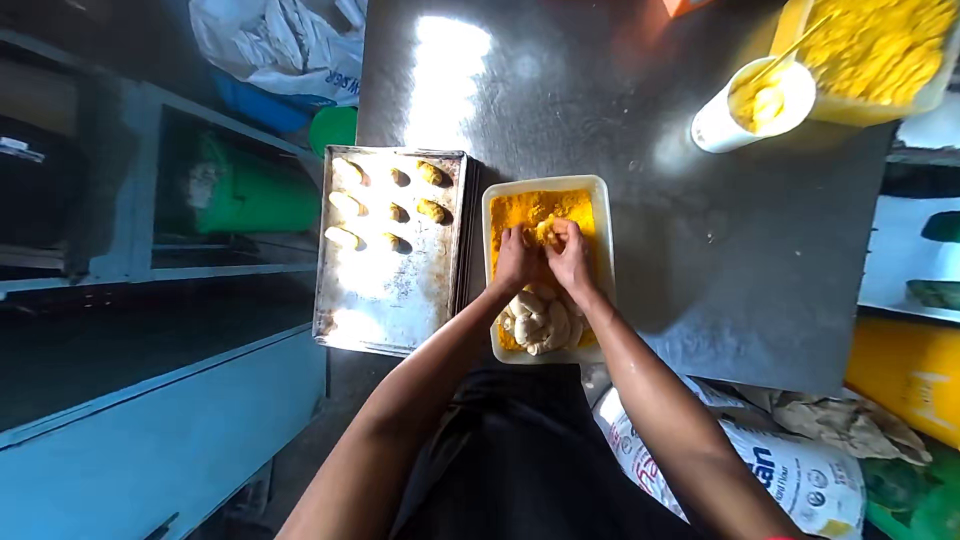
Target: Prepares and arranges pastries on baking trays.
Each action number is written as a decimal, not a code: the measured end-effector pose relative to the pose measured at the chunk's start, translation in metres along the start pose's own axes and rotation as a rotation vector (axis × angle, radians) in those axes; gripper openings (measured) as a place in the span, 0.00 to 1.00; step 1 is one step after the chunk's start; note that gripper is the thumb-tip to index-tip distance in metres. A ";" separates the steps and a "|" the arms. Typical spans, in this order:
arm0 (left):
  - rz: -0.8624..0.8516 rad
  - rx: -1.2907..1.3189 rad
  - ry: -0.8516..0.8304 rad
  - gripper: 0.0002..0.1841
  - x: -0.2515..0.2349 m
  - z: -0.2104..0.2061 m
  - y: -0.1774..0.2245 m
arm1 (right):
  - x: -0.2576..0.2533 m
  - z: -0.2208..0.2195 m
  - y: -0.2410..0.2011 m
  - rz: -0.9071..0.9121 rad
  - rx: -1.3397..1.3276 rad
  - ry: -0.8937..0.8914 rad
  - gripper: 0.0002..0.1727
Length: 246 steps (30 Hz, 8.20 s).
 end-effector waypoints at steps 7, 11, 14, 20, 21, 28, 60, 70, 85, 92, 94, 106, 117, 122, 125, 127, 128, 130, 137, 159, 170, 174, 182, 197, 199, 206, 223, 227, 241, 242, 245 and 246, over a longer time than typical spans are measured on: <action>-0.045 -0.239 -0.126 0.25 -0.025 0.005 -0.003 | -0.006 0.020 -0.014 -0.022 0.227 -0.119 0.23; -0.087 -0.392 -0.122 0.23 -0.014 0.001 -0.003 | 0.000 0.017 -0.010 0.018 0.357 0.021 0.18; -0.114 -0.445 -0.173 0.20 -0.011 -0.002 -0.011 | 0.004 0.009 -0.022 0.086 0.362 -0.050 0.20; -0.127 -0.385 -0.185 0.20 0.007 0.012 0.006 | 0.011 0.017 -0.017 0.011 0.312 -0.099 0.18; -0.123 -0.417 -0.196 0.21 0.007 0.010 0.001 | 0.010 0.012 -0.018 0.019 0.368 -0.132 0.17; -0.365 -0.228 -0.119 0.16 0.034 0.040 0.023 | 0.028 0.003 -0.021 -0.125 0.403 0.086 0.24; -0.491 -0.138 0.092 0.23 0.140 0.351 -0.292 | 0.074 -0.207 -0.184 0.052 0.221 0.179 0.27; -0.512 -0.226 0.239 0.15 0.123 0.380 -0.292 | 0.060 -0.209 -0.182 0.030 0.291 0.244 0.19; -0.534 -0.475 -0.079 0.07 0.140 0.323 -0.273 | 0.020 -0.170 -0.214 0.083 0.352 0.414 0.09; -0.634 -0.444 -0.045 0.08 0.139 0.329 -0.264 | -0.001 -0.191 -0.221 0.105 0.401 0.299 0.09; -0.620 -0.432 -0.012 0.08 0.132 0.336 -0.261 | -0.004 -0.193 -0.221 0.063 0.437 0.296 0.09; -0.621 -0.423 0.064 0.08 0.121 0.328 -0.272 | 0.022 -0.158 -0.203 0.031 0.140 0.361 0.09; -0.578 -0.409 0.143 0.09 0.120 0.325 -0.214 | 0.097 -0.067 -0.180 0.002 0.250 0.322 0.16; -0.670 -0.319 0.213 0.09 0.045 0.272 -0.120 | 0.092 -0.084 -0.204 0.241 0.188 0.199 0.11; -0.672 -0.358 0.176 0.09 0.003 0.234 -0.107 | 0.092 -0.070 -0.184 0.297 0.142 0.175 0.12; -0.664 -0.359 0.186 0.07 -0.013 0.217 -0.110 | 0.096 -0.051 -0.155 0.280 0.115 0.171 0.12; -0.653 -0.357 0.194 0.06 -0.016 0.212 -0.111 | 0.099 -0.039 -0.137 0.257 0.103 0.158 0.12; -0.630 -0.352 0.208 0.06 -0.017 0.206 -0.111 | 0.107 -0.017 -0.100 0.220 0.091 0.156 0.12; -0.627 -0.325 0.295 0.06 -0.019 0.197 -0.115 | 0.112 0.048 -0.041 0.185 0.069 0.186 0.12; -0.538 -0.329 -0.015 0.20 0.077 0.082 -0.003 | 0.096 0.061 -0.018 0.082 0.279 0.020 0.13; -0.686 -0.756 -0.280 0.13 0.112 -0.009 0.015 | 0.084 0.013 -0.002 0.170 0.396 -0.177 0.28; -0.566 -0.708 -0.309 0.14 0.118 -0.013 0.008 | 0.086 0.005 -0.008 0.229 0.408 -0.180 0.22; -0.455 -0.582 -0.178 0.16 0.073 0.053 0.043 | 0.057 0.028 -0.006 0.018 0.055 -0.314 0.19; -0.059 -0.027 0.000 0.34 0.038 -0.030 -0.009 | 0.024 0.004 -0.005 0.016 0.039 -0.226 0.30; -0.049 -0.172 -0.038 0.29 0.021 -0.014 -0.005 | -0.001 0.006 0.007 0.052 0.039 -0.181 0.30; -0.032 -0.484 -0.046 0.21 -0.010 -0.006 -0.005 | 0.013 0.014 -0.009 0.098 0.416 -0.094 0.28; -0.360 -0.471 -0.222 0.14 0.019 0.031 0.023 | 0.006 0.008 -0.013 -0.119 0.282 0.073 0.18; -0.493 -0.235 -0.214 0.12 0.044 0.053 0.014 | 0.030 0.011 -0.026 -0.215 0.207 0.215 0.19; -0.478 -0.055 -0.193 0.10 0.191 0.308 -0.269 | 0.144 -0.223 -0.227 0.034 0.020 0.031 0.15; -0.513 -0.112 -0.205 0.09 0.194 0.311 -0.283 | 0.143 -0.237 -0.229 0.043 0.019 0.009 0.15; -0.636 -0.428 -0.172 0.11 0.202 0.310 -0.306 | 0.141 -0.261 -0.221 0.043 0.177 -0.016 0.15; -0.637 -0.506 -0.144 0.13 0.204 0.309 -0.307 | 0.141 -0.263 -0.220 0.040 0.232 -0.014 0.15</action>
Point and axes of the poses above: each hand's wrist, its own x-axis away from the middle knuckle, its own z-axis out of the back of the hand, y = z × x, the point moved 5 cm from there along -x, towards the middle knuckle, and after that the axes turned 10 degrees about -z, right-handed, at the moved point
